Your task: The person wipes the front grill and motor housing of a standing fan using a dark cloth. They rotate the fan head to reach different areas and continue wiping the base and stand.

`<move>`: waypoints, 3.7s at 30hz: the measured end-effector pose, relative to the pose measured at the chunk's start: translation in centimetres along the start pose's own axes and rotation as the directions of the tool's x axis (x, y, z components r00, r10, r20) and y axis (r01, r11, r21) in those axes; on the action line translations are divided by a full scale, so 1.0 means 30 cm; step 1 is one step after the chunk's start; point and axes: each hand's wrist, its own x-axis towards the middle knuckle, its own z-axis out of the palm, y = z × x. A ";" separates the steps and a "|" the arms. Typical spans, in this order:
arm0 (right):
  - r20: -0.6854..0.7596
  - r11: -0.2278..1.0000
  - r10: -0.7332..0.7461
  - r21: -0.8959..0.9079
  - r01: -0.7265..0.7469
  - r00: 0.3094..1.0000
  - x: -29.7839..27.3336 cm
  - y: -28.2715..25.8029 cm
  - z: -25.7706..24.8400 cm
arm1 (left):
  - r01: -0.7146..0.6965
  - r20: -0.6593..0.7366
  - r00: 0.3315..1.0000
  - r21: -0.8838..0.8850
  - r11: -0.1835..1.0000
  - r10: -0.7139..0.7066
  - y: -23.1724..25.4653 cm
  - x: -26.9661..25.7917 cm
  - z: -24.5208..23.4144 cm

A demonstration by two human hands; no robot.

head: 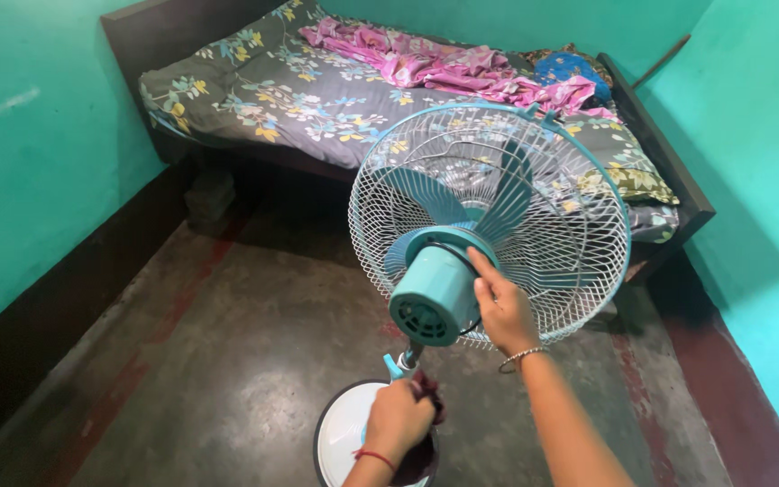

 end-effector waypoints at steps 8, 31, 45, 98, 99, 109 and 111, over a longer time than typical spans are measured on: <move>-0.095 0.769 0.493 0.512 -0.383 0.865 -0.219 0.376 0.040 | -0.118 0.069 0.991 0.071 0.990 0.113 0.271 -0.039 0.120; 0.533 -0.149 0.691 0.766 -0.625 0.489 0.022 0.211 -0.141 | -0.290 -0.140 0.950 -0.071 0.955 0.278 0.370 -0.055 -0.005; 0.411 0.171 0.595 0.776 -0.608 0.691 0.129 0.110 -0.159 | -0.303 -0.289 0.920 -0.097 0.948 0.264 0.420 -0.090 -0.106; -0.516 0.952 -0.250 -0.285 0.111 0.820 -0.047 -0.260 0.165 | -0.330 -0.634 0.736 -0.642 0.692 -0.237 0.092 -0.035 -0.379; -0.466 0.952 -0.252 -0.278 0.130 0.848 -0.085 -0.230 0.163 | -0.272 -0.624 0.736 -0.627 0.730 -0.262 0.084 -0.039 -0.379; -0.158 0.862 -0.396 -0.403 0.307 0.905 -0.110 -0.017 0.072 | -0.208 -0.579 0.772 -0.620 0.756 -0.263 0.060 -0.021 -0.361; -0.176 0.861 -0.365 -0.436 0.261 0.914 -0.097 0.011 0.033 | -0.221 -0.562 0.789 -0.638 0.737 -0.250 0.039 -0.011 -0.344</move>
